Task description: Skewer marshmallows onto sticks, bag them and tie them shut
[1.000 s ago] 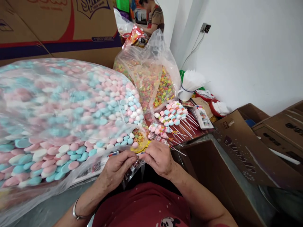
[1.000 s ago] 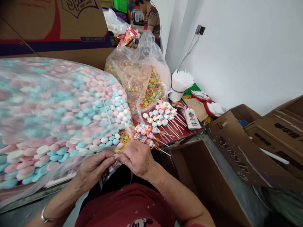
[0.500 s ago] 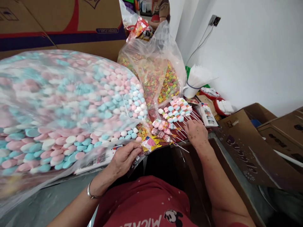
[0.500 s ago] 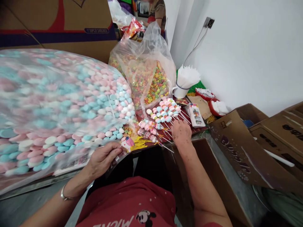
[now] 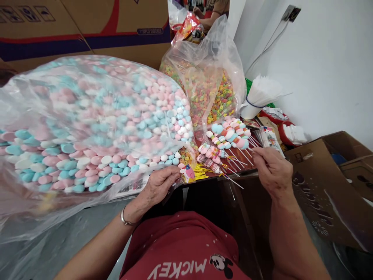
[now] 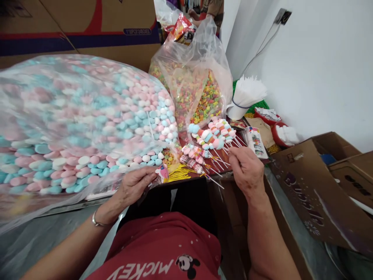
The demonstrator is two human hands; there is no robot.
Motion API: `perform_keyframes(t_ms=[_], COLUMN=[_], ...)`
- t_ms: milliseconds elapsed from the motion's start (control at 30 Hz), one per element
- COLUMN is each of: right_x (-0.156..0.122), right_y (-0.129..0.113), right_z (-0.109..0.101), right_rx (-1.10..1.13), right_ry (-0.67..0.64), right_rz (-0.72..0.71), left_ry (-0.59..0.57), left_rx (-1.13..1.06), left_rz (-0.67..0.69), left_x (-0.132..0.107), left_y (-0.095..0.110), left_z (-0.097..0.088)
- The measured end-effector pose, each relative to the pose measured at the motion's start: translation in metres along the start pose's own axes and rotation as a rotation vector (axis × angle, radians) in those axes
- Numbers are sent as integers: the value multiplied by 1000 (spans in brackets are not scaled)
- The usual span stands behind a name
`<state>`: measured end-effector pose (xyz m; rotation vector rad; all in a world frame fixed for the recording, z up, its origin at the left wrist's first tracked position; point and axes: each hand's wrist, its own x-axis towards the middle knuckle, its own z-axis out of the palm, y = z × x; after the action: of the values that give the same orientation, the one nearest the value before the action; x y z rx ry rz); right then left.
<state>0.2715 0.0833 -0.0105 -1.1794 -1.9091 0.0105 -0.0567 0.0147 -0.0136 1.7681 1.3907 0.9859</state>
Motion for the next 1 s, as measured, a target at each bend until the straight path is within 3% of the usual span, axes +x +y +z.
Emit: perform_keyframes(t_ms=[133, 300, 500, 833, 1000], right_x=[6, 11, 14, 20, 18], right_y=[-22, -35, -36, -39, -44], right_z=[-15, -22, -16, -21, -13], right_rx=[199, 257, 216, 209, 162], right_ry=[-135, -243, -250, -266, -290], right_rz=[-110, -202, -279, -332, -383], left_ry=[53, 82, 88, 104, 76], left_rx=[-43, -101, -110, -111, -186], left_rz=[-33, -41, 43, 44, 34], left_x=[0, 0, 1, -3, -4], left_y=[-3, -3, -5, -11, -8], left_z=[2, 0, -2, -8, -7])
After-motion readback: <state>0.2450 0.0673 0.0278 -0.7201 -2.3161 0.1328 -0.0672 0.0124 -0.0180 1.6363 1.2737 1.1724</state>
